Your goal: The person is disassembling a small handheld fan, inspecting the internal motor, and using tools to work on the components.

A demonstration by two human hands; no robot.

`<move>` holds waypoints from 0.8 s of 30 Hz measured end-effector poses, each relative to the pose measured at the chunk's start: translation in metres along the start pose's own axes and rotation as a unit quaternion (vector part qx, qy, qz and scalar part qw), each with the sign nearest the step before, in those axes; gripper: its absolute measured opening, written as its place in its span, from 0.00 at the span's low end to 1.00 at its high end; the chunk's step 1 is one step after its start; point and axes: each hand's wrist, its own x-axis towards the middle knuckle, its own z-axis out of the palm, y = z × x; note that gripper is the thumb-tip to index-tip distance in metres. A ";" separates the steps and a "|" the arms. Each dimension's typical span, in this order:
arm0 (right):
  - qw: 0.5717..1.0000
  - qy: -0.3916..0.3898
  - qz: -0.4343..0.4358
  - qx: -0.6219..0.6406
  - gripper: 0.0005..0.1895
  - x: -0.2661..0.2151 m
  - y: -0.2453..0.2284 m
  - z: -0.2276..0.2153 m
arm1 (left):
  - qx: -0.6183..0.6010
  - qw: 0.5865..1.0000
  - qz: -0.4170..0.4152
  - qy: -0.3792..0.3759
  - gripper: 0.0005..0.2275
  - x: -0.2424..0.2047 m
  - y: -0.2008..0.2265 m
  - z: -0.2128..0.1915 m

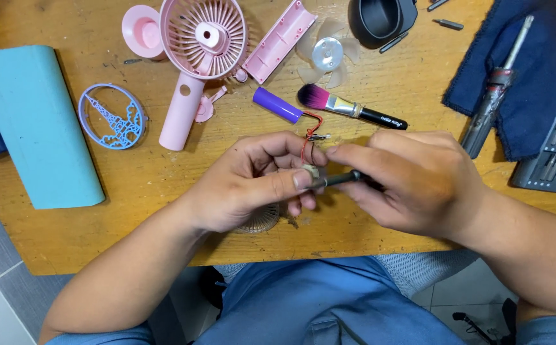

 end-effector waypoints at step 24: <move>0.972 0.053 0.143 0.178 0.18 -0.023 0.010 -0.016 | 0.028 0.990 0.108 0.085 0.19 -0.003 -0.009 0.001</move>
